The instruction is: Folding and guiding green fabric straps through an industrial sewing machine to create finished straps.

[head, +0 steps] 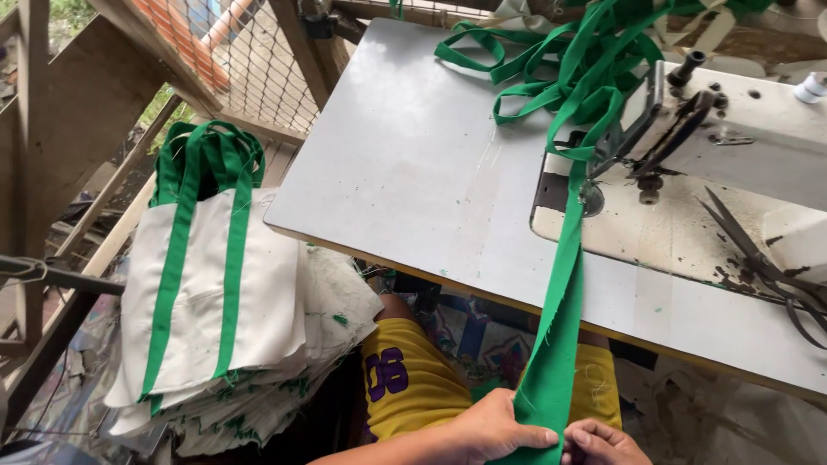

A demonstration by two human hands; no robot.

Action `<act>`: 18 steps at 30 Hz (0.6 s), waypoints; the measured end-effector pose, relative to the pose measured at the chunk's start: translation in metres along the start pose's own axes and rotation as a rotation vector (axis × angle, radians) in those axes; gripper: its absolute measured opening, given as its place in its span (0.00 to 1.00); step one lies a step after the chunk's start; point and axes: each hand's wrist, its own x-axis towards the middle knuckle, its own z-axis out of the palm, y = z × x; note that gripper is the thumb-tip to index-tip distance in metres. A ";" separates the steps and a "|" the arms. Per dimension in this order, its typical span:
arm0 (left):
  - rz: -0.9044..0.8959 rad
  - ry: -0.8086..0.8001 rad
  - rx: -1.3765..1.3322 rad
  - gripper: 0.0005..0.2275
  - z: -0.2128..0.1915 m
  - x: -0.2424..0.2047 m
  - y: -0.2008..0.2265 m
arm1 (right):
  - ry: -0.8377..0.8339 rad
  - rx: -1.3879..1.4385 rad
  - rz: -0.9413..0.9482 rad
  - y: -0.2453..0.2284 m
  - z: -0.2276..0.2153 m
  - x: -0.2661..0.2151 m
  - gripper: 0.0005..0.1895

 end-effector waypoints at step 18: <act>-0.086 -0.017 -0.029 0.21 -0.001 -0.025 0.025 | -0.253 0.071 0.278 0.019 -0.007 0.026 0.19</act>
